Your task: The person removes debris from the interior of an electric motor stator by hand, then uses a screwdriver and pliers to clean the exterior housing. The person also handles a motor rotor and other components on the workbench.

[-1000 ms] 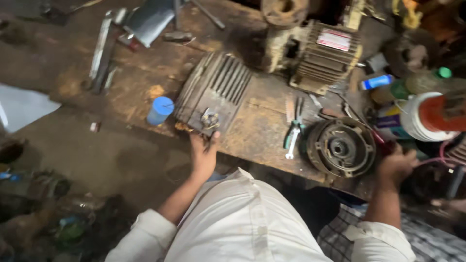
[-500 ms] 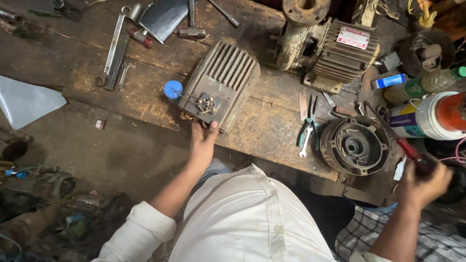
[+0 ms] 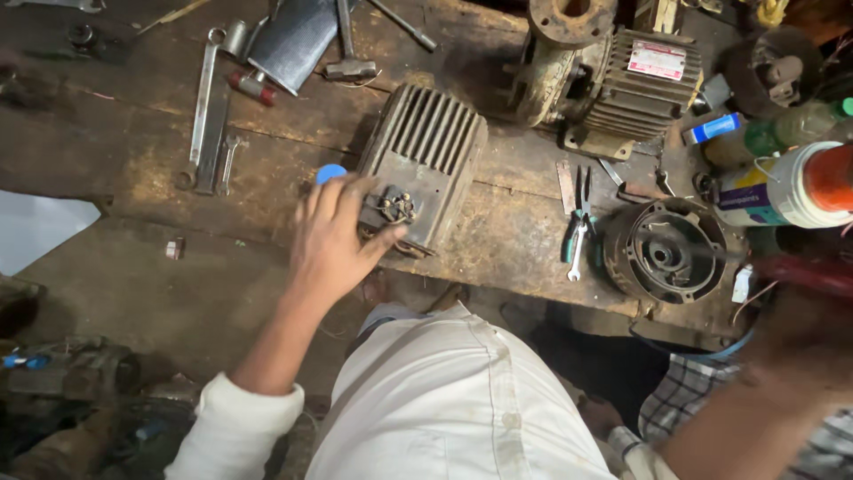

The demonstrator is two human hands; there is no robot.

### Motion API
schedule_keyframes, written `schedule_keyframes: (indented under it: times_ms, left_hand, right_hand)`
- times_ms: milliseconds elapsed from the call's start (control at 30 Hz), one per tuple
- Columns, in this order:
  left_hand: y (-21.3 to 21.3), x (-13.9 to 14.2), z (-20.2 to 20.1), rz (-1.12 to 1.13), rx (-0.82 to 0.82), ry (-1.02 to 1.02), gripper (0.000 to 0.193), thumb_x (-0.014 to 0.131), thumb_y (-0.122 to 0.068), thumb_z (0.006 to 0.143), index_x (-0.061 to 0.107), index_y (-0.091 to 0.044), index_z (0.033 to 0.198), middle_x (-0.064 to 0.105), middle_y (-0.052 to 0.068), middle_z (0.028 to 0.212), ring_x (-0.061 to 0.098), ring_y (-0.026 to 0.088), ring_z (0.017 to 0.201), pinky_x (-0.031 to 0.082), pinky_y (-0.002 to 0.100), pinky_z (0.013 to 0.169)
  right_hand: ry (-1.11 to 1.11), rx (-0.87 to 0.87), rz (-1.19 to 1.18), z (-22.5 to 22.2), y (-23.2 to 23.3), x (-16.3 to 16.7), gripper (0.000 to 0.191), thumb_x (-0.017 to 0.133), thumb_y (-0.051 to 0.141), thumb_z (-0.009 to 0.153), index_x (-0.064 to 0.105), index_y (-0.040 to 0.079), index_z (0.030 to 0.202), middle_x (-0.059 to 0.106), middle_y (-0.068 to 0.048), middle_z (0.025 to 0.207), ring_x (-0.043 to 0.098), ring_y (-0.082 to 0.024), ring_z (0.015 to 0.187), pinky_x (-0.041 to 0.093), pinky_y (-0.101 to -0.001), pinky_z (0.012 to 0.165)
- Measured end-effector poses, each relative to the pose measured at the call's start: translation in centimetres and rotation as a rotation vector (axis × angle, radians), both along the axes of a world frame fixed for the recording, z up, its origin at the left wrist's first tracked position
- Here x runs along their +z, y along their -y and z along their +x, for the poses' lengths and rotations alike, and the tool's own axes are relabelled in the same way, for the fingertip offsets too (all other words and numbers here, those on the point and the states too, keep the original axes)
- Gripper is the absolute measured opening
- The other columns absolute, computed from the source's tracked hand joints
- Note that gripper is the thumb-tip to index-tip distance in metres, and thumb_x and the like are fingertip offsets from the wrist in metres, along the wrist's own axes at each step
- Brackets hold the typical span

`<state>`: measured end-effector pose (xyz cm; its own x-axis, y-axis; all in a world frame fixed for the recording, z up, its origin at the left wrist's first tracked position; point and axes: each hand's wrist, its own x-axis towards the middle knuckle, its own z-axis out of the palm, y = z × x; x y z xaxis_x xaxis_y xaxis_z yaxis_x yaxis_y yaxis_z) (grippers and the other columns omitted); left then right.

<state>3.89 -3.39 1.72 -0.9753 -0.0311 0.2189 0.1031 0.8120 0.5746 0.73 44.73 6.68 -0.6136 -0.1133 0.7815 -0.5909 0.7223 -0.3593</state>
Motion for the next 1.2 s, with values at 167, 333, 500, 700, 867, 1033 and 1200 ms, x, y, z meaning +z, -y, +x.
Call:
schedule_keyframes:
  times_ms: [167,333,500,700,867,1033,1200]
  left_hand:
    - [0.2,-2.4,-2.4,0.101,-0.258,-0.112,0.064,0.083,-0.040,0.080,0.063,-0.005,0.130,0.058,0.015,0.138,0.049,0.037,0.135,0.037,0.050,0.113]
    - [0.4,-4.8,-3.3,0.136,-0.293,-0.132,0.054,0.085,-0.037,0.081,0.065,-0.008,0.122,0.059,0.013,0.134,0.051,0.035,0.134,0.036,0.051,0.114]
    - [0.9,-5.8,-4.1,0.179,-0.408,-0.238,0.044,0.082,-0.037,0.084,0.069,-0.019,0.122,0.063,0.008,0.129,0.055,0.031,0.127,0.036,0.053,0.114]
    - [0.9,-6.6,-4.0,0.218,-0.401,-0.270,0.039,0.078,-0.039,0.090,0.069,-0.021,0.123,0.063,0.007,0.126,0.056,0.031,0.125,0.038,0.052,0.114]
    - [1.0,-6.5,-4.4,0.246,-0.407,-0.255,0.036,0.076,-0.044,0.090,0.070,-0.021,0.118,0.063,0.006,0.120,0.058,0.030,0.120,0.040,0.049,0.110]
    - [1.2,-5.9,-4.5,0.254,-0.430,-0.247,0.037,0.074,-0.044,0.092,0.070,-0.021,0.120,0.063,0.006,0.120,0.058,0.029,0.120,0.040,0.049,0.110]
    - [1.3,-5.7,-4.4,0.252,-0.449,-0.247,0.038,0.077,-0.041,0.090,0.071,-0.021,0.122,0.063,0.005,0.118,0.058,0.029,0.120,0.040,0.049,0.110]
  right_hand:
    - [0.235,0.615,-0.966,-0.2,13.8,4.0,0.034,0.048,0.037,0.104,0.057,0.014,0.127,0.065,-0.009,0.090,0.068,-0.019,0.071,0.057,-0.0360,0.061]
    - [0.322,0.886,-1.054,-1.3,22.6,5.8,0.047,0.044,0.060,0.099,0.053,0.015,0.109,0.063,-0.005,0.073,0.067,-0.014,0.054,0.056,-0.0362,0.048]
    - [0.397,0.900,-1.066,-2.4,26.8,4.5,0.052,0.040,0.065,0.101,0.049,0.014,0.105,0.056,-0.008,0.073,0.057,-0.015,0.047,0.049,-0.0355,0.045]
    - [0.410,0.841,-1.014,-3.0,29.1,3.2,0.052,0.038,0.065,0.104,0.048,0.014,0.109,0.051,-0.010,0.075,0.050,-0.016,0.048,0.046,-0.0348,0.047]
    - [0.406,0.718,-0.977,-2.2,30.4,2.8,0.045,0.045,0.057,0.112,0.046,0.016,0.132,0.053,-0.013,0.091,0.054,-0.020,0.067,0.050,-0.0358,0.061]
    - [0.273,0.511,-0.889,-1.7,32.1,2.2,0.041,0.057,0.049,0.114,0.041,0.022,0.141,0.054,-0.013,0.106,0.055,-0.021,0.083,0.052,-0.0344,0.069]
    - [0.197,0.401,-0.804,-1.3,33.4,2.3,0.043,0.060,0.048,0.113,0.041,0.019,0.138,0.058,-0.013,0.102,0.060,-0.022,0.082,0.056,-0.0335,0.068]
